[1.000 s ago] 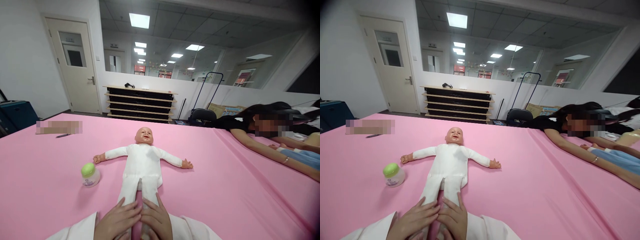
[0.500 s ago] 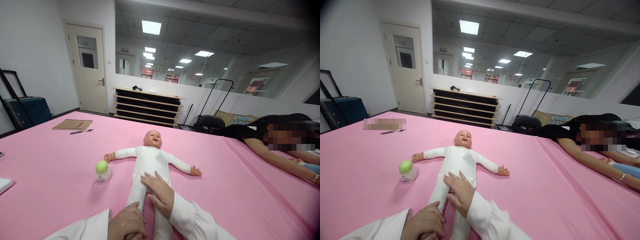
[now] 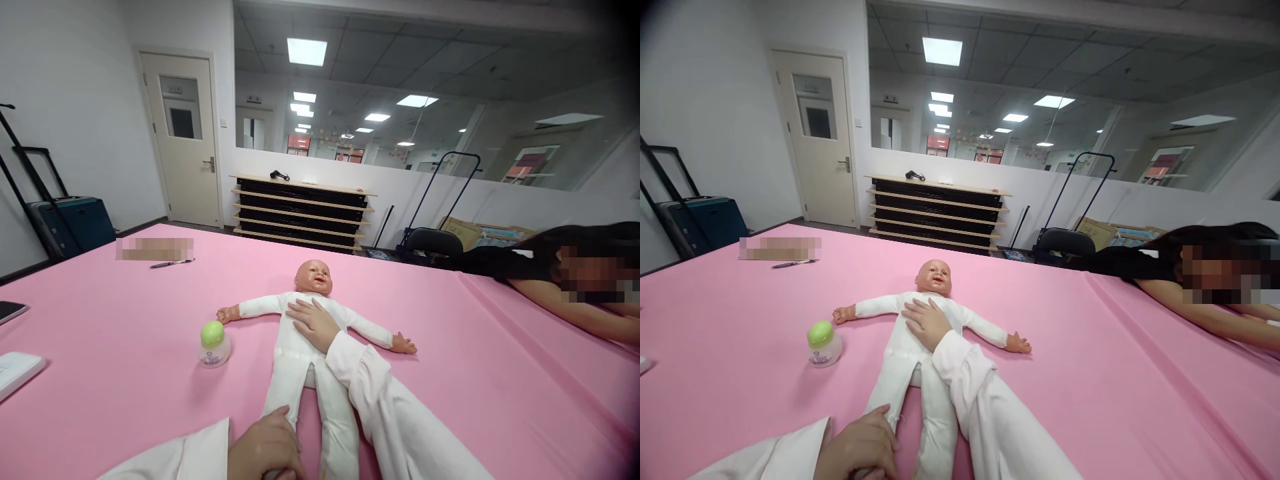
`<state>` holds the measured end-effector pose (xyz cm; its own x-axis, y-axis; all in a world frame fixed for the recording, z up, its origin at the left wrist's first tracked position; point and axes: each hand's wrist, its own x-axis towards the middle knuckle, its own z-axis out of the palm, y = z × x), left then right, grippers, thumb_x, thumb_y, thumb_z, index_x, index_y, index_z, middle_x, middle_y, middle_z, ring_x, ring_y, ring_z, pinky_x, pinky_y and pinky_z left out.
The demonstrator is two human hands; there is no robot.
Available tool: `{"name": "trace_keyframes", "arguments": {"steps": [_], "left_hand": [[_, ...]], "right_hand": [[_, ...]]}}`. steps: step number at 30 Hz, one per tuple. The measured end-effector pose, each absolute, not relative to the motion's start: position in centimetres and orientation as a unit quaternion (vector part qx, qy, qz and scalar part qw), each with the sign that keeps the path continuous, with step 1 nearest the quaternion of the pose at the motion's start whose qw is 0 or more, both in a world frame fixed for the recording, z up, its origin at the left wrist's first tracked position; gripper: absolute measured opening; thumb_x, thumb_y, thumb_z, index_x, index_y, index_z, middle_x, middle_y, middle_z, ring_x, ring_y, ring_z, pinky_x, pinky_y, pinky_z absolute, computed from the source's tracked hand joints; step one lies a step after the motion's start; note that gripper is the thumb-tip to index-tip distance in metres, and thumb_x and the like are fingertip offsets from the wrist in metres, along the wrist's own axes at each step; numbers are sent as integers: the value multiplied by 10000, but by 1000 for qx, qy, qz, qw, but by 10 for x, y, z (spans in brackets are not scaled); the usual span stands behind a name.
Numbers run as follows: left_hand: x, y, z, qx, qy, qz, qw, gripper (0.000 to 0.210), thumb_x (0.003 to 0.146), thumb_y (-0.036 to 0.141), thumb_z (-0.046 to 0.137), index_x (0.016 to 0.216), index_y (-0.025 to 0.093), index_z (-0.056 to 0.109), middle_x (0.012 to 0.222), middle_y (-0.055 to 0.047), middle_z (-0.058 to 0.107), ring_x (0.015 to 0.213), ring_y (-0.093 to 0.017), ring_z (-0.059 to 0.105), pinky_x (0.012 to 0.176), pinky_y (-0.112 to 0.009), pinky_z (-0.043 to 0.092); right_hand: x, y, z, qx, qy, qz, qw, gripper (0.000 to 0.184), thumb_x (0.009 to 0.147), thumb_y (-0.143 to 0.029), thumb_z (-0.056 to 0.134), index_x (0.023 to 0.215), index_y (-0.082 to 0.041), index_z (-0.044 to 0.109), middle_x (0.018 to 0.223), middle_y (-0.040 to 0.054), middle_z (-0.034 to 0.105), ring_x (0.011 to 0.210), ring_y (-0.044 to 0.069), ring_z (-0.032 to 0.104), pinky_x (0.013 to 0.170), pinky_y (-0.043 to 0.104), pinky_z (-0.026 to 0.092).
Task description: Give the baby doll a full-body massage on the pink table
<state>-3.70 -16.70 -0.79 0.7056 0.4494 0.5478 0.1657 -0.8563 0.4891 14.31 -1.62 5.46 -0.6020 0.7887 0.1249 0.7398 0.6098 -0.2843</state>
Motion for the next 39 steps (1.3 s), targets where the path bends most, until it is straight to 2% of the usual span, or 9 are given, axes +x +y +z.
{"name": "trace_keyframes", "arguments": {"steps": [8, 12, 16, 19, 23, 27, 31, 35, 39], "left_hand": [[-37, -172, 3, 884, 190, 360, 228, 221, 836, 213, 438, 796, 202, 655, 712, -27, 678, 797, -116, 634, 1053, -274, 298], [-33, -161, 25, 854, 211, 388, 274, 264, 854, 205, 420, 975, 223, 654, 949, -38, 692, 992, -138, 602, 1039, -300, 332], [-13, -123, 52, 886, 236, 297, 266, 370, 860, 245, 423, 1210, 202, 537, 1266, -49, 530, 1252, -188, 397, 1088, -409, 236], [11, -90, 61, 906, 275, 221, 233, 427, 887, 285, 365, 1298, 198, 437, 1367, -42, 410, 1317, -208, 280, 1091, -484, 170], [35, -61, 58, 931, 281, 158, 172, 423, 915, 306, 284, 1321, 260, 395, 1399, -13, 362, 1329, -211, 249, 1078, -533, 135], [43, -44, 53, 927, 311, 152, 142, 437, 920, 339, 261, 1338, 266, 367, 1413, -9, 339, 1332, -216, 240, 1078, -525, 143], [42, -32, 49, 915, 345, 151, 143, 467, 923, 392, 229, 1368, 272, 303, 1432, 4, 298, 1342, -206, 213, 1082, -517, 131], [39, -19, 44, 894, 399, 156, 133, 497, 905, 446, 270, 1373, 278, 287, 1459, 10, 228, 1357, -198, 157, 1090, -499, 109], [32, -3, 37, 850, 477, 177, 136, 480, 900, 448, 279, 1353, 294, 326, 1463, 17, 221, 1361, -216, 141, 1074, -540, 101]], "right_hand": [[178, -2, 30, -546, -805, 73, 218, 456, 883, -275, 278, 1318, -215, 403, 1394, 33, 369, 1311, 176, 297, 1085, 472, 183], [196, 5, 2, -577, -763, 86, 280, 491, 867, -326, 277, 1322, -186, 397, 1402, 58, 351, 1310, 193, 304, 1080, 472, 220], [210, 14, -25, -549, -765, 67, 331, 522, 853, -348, 279, 1315, -141, 406, 1385, 82, 376, 1315, 192, 296, 1088, 424, 241], [219, 19, -34, -525, -785, 70, 321, 517, 856, -343, 292, 1333, -164, 380, 1401, 75, 351, 1320, 197, 286, 1079, 438, 257], [224, 21, -34, -529, -794, 101, 283, 532, 845, -325, 310, 1356, -179, 343, 1425, 63, 302, 1330, 216, 262, 1076, 459, 248], [218, 16, -29, -543, -782, 115, 283, 554, 841, -304, 292, 1364, -125, 324, 1432, 88, 281, 1339, 219, 236, 1091, 458, 217], [211, 9, -26, -556, -760, 115, 315, 542, 838, -277, 281, 1343, -96, 357, 1412, 108, 320, 1326, 218, 270, 1081, 461, 245], [210, 8, -27, -546, -765, 92, 330, 528, 825, -278, 346, 1335, -145, 376, 1396, 93, 355, 1318, 214, 289, 1074, 460, 258], [211, 4, -22, -562, -766, 86, 300, 520, 829, -271, 359, 1344, -201, 357, 1407, 69, 340, 1327, 204, 270, 1074, 469, 241]]}}
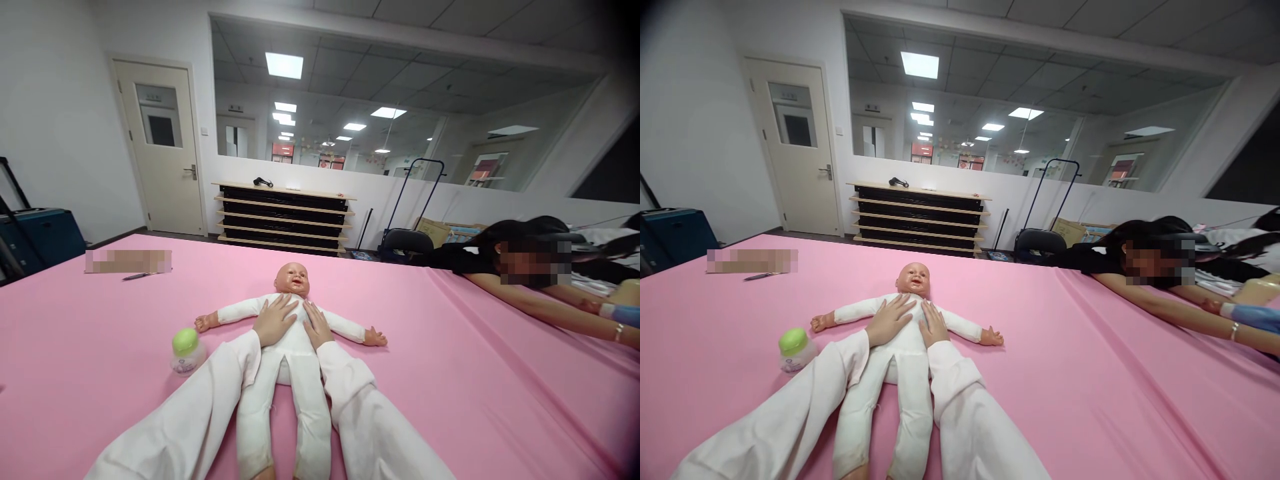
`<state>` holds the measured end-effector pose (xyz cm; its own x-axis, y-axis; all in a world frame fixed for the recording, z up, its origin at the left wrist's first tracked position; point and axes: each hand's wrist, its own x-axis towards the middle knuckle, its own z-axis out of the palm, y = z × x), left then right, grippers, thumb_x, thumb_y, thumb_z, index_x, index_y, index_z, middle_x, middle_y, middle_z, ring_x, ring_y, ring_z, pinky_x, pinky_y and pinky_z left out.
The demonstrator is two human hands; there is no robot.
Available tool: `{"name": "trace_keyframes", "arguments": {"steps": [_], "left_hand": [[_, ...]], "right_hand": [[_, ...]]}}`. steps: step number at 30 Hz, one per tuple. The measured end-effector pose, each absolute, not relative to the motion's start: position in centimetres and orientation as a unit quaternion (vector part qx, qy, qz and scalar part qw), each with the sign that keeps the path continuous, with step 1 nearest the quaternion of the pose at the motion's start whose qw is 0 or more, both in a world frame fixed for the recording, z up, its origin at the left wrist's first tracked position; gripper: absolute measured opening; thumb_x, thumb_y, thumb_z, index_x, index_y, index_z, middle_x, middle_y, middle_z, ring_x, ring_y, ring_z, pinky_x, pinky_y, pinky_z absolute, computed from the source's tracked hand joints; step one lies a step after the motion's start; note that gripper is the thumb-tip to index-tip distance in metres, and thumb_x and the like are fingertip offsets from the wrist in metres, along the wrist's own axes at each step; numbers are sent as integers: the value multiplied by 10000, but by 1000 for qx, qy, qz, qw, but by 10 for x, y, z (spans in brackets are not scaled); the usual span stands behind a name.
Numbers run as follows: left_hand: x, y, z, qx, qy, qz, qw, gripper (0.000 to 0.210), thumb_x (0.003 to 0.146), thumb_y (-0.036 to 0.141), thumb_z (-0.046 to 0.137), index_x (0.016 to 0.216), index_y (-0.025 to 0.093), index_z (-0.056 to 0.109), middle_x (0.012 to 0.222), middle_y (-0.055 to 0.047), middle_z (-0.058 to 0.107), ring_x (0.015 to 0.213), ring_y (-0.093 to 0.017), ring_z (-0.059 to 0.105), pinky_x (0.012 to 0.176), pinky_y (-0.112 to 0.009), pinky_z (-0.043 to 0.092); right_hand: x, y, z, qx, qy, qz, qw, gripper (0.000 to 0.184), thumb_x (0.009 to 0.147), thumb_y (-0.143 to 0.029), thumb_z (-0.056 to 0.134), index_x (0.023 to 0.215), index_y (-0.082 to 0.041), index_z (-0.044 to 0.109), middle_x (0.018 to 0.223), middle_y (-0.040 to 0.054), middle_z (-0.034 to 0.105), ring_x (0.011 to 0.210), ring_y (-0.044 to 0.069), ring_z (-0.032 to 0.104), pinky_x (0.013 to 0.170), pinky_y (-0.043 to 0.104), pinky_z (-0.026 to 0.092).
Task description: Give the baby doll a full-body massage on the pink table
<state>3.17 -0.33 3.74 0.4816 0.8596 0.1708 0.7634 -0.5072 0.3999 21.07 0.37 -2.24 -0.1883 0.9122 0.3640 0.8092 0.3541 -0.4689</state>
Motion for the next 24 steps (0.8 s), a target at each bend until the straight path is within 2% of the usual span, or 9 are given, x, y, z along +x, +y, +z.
{"name": "trace_keyframes", "arguments": {"steps": [2, 5, 8, 11, 13, 15, 18, 21, 24], "left_hand": [[24, 4, 31, 815, 527, 196, 135, 484, 899, 440, 277, 1361, 299, 306, 1469, 5, 204, 1357, -238, 153, 1057, -566, 124], [7, 11, 18, 762, 600, 220, 105, 508, 905, 426, 256, 1371, 230, 308, 1444, -60, 276, 1337, -248, 223, 1065, -518, 168], [-10, 13, 4, 730, 644, 228, 20, 475, 902, 359, 273, 1315, 169, 412, 1380, -88, 396, 1326, -240, 251, 1090, -477, 126], [-20, 11, -2, 691, 680, 241, -48, 466, 869, 314, 344, 1267, 105, 467, 1357, -124, 421, 1331, -272, 224, 1089, -510, 66], [-21, 9, -1, 666, 689, 281, -53, 458, 862, 288, 347, 1240, 71, 487, 1338, -144, 439, 1324, -288, 229, 1081, -537, 58], [-19, 6, 1, 673, 653, 347, -13, 442, 874, 260, 298, 1214, 72, 509, 1308, -131, 476, 1299, -255, 293, 1094, -492, 117], [-12, 3, 2, 739, 508, 427, 118, 465, 902, 304, 237, 1224, 97, 502, 1304, -92, 488, 1249, -165, 386, 1080, -332, 258], [-5, 1, -2, 798, 391, 401, 225, 523, 897, 421, 269, 1298, 124, 427, 1393, -75, 378, 1322, -159, 269, 1095, -323, 225], [1, 3, -5, 818, 384, 341, 259, 600, 861, 505, 355, 1353, 161, 347, 1460, -66, 230, 1366, -193, 105, 1113, -387, 130]], "right_hand": [[210, 0, -18, -585, -758, 89, 275, 518, 844, -281, 338, 1355, -202, 334, 1421, 63, 312, 1337, 194, 245, 1084, 465, 216], [209, -4, -13, -629, -732, 82, 248, 514, 864, -300, 313, 1364, -183, 315, 1435, 68, 276, 1341, 188, 232, 1096, 456, 182], [211, -6, -13, -669, -701, 60, 240, 511, 878, -328, 305, 1359, -156, 326, 1427, 86, 290, 1335, 198, 249, 1096, 457, 170], [216, -7, -14, -704, -662, 25, 255, 509, 874, -346, 310, 1314, -108, 402, 1401, 121, 332, 1329, 238, 256, 1096, 478, 139], [219, -7, -13, -720, -632, 5, 288, 508, 874, -350, 282, 1279, -94, 449, 1385, 133, 356, 1321, 256, 271, 1093, 506, 107], [219, -9, -10, -693, -633, 16, 345, 529, 881, -362, 220, 1262, -91, 468, 1377, 129, 373, 1318, 244, 283, 1094, 499, 121], [212, -12, -4, -560, -724, 78, 395, 557, 891, -421, 176, 1274, -136, 462, 1381, 98, 379, 1326, 198, 271, 1093, 431, 197], [197, -17, 5, -479, -814, 122, 304, 531, 864, -498, 302, 1321, -247, 399, 1411, 57, 330, 1342, 222, 228, 1083, 518, 137], [184, -22, 15, -520, -815, 125, 224, 585, 821, -508, 420, 1357, -296, 317, 1445, 45, 250, 1358, 251, 165, 1052, 598, 82]]}}
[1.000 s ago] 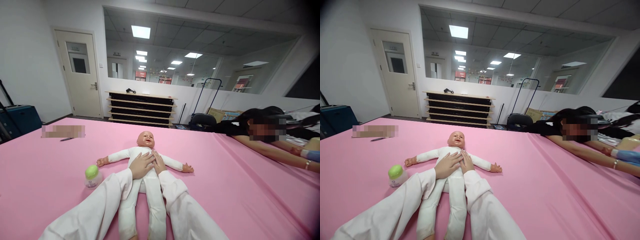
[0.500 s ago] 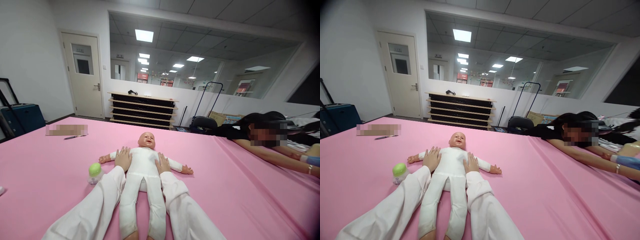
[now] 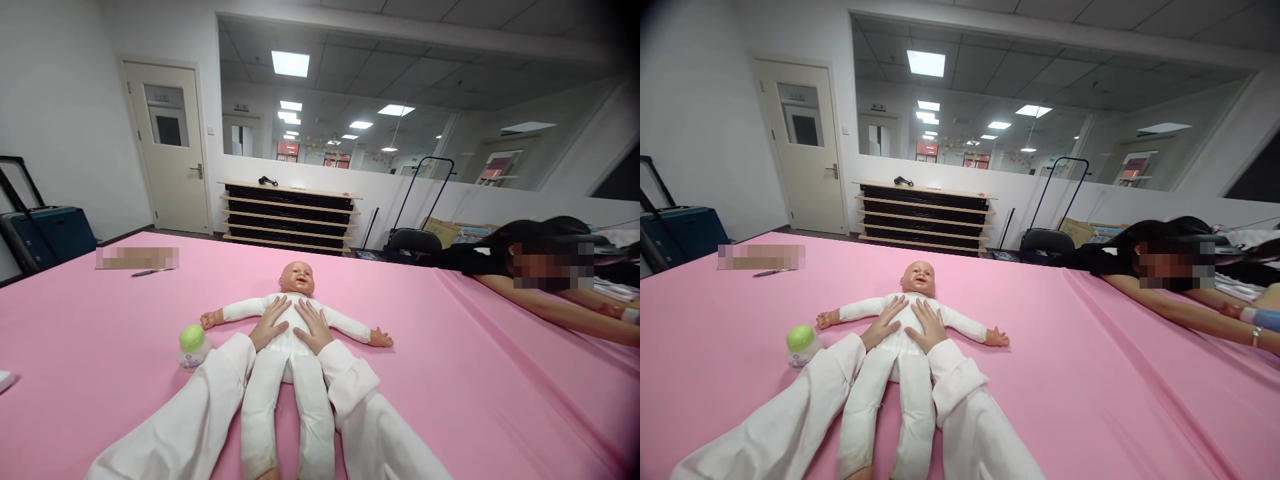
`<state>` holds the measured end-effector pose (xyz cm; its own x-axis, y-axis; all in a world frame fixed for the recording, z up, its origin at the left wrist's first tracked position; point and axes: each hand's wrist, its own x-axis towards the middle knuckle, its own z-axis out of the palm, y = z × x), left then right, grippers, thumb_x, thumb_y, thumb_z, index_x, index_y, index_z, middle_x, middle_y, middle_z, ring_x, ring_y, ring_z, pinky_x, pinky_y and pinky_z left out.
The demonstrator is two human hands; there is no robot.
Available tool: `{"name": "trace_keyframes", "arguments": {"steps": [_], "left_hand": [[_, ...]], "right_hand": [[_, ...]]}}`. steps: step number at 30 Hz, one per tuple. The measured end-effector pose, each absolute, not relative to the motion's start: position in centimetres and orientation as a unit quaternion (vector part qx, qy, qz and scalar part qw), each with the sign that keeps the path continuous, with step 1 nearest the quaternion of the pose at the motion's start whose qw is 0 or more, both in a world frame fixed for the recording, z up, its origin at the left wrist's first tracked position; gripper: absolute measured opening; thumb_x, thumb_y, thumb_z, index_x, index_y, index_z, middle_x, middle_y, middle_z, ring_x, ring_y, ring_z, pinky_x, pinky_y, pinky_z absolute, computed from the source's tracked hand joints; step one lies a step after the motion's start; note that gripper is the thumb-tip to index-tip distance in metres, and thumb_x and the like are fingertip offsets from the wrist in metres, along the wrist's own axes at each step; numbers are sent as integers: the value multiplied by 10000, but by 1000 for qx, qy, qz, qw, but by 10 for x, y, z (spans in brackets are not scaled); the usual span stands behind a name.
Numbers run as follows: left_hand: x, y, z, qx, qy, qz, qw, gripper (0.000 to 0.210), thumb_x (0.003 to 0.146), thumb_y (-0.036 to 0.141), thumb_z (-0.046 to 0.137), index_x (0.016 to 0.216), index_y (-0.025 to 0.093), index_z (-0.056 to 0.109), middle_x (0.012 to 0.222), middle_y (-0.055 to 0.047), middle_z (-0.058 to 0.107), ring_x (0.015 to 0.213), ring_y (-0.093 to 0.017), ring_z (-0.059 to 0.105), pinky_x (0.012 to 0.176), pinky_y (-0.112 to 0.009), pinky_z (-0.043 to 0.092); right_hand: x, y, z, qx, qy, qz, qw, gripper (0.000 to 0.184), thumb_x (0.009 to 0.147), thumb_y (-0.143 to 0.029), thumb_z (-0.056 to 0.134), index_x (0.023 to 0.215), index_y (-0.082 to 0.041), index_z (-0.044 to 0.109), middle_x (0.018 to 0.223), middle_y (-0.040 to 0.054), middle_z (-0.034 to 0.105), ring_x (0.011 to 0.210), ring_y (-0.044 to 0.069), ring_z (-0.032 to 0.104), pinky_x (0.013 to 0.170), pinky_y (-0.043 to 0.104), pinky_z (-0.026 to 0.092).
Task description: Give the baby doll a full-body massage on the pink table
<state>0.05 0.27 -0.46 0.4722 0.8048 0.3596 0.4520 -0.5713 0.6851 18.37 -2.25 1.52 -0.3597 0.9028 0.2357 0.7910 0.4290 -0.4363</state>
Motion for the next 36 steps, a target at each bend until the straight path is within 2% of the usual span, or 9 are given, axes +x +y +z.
{"name": "trace_keyframes", "arguments": {"steps": [4, 9, 14, 18, 23, 30, 33, 36], "left_hand": [[5, 5, -4, 800, 435, 315, 268, 537, 870, 466, 381, 1344, 215, 361, 1468, -37, 213, 1369, -185, 88, 1109, -401, 123], [7, 5, 0, 765, 509, 313, 239, 414, 911, 320, 310, 1310, 269, 409, 1454, 2, 249, 1364, -191, 118, 1093, -454, 145], [-3, 4, 1, 734, 612, 271, 114, 453, 911, 287, 255, 1348, 223, 355, 1433, -37, 306, 1347, -213, 199, 1084, -488, 155], [-17, 3, -3, 700, 673, 238, 3, 445, 878, 276, 301, 1296, 199, 436, 1382, -52, 399, 1336, -234, 220, 1085, -509, 112], [-24, 1, -6, 645, 726, 231, -55, 446, 872, 277, 304, 1270, 162, 467, 1345, -88, 443, 1322, -249, 245, 1080, -497, 133], [-32, 1, -4, 592, 767, 235, -78, 444, 875, 323, 310, 1224, 119, 493, 1333, -129, 448, 1320, -270, 241, 1060, -555, 109], [-36, 0, -1, 587, 768, 244, -76, 424, 871, 322, 321, 1197, 129, 512, 1316, -130, 466, 1312, -272, 256, 1054, -563, 109], [-37, -1, 0, 587, 763, 263, -66, 392, 864, 295, 332, 1160, 142, 538, 1283, -132, 493, 1302, -278, 269, 1044, -568, 120]], "right_hand": [[177, -26, 22, -598, -760, 136, 214, 547, 829, -468, 426, 1344, -304, 339, 1466, 15, 195, 1367, 246, 123, 1056, 592, 91], [185, -22, 11, -667, -685, 117, 270, 505, 852, -427, 386, 1333, -275, 363, 1452, 37, 244, 1354, 238, 185, 1069, 549, 144], [199, -16, -2, -722, -627, 72, 282, 500, 882, -391, 299, 1324, -178, 391, 1407, 68, 339, 1333, 230, 247, 1094, 490, 137], [212, -18, -9, -749, -601, 7, 280, 554, 872, -411, 277, 1281, -75, 444, 1373, 130, 380, 1321, 283, 257, 1089, 507, 121], [233, -24, -16, -761, -583, -69, 277, 610, 853, -447, 274, 1221, -8, 481, 1334, 210, 405, 1315, 328, 245, 1065, 550, 105], [258, -34, -16, -788, -524, -189, 263, 575, 846, -466, 296, 1138, -36, 544, 1293, 212, 453, 1267, 327, 317, 1048, 559, 67], [266, -38, -15, -800, -511, -194, 248, 553, 832, -438, 358, 1158, -25, 529, 1269, 228, 467, 1219, 338, 374, 1033, 525, 152], [273, -39, -15, -808, -500, -170, 262, 480, 818, -409, 407, 1134, -80, 558, 1230, 203, 499, 1174, 329, 423, 1016, 474, 217]]}}
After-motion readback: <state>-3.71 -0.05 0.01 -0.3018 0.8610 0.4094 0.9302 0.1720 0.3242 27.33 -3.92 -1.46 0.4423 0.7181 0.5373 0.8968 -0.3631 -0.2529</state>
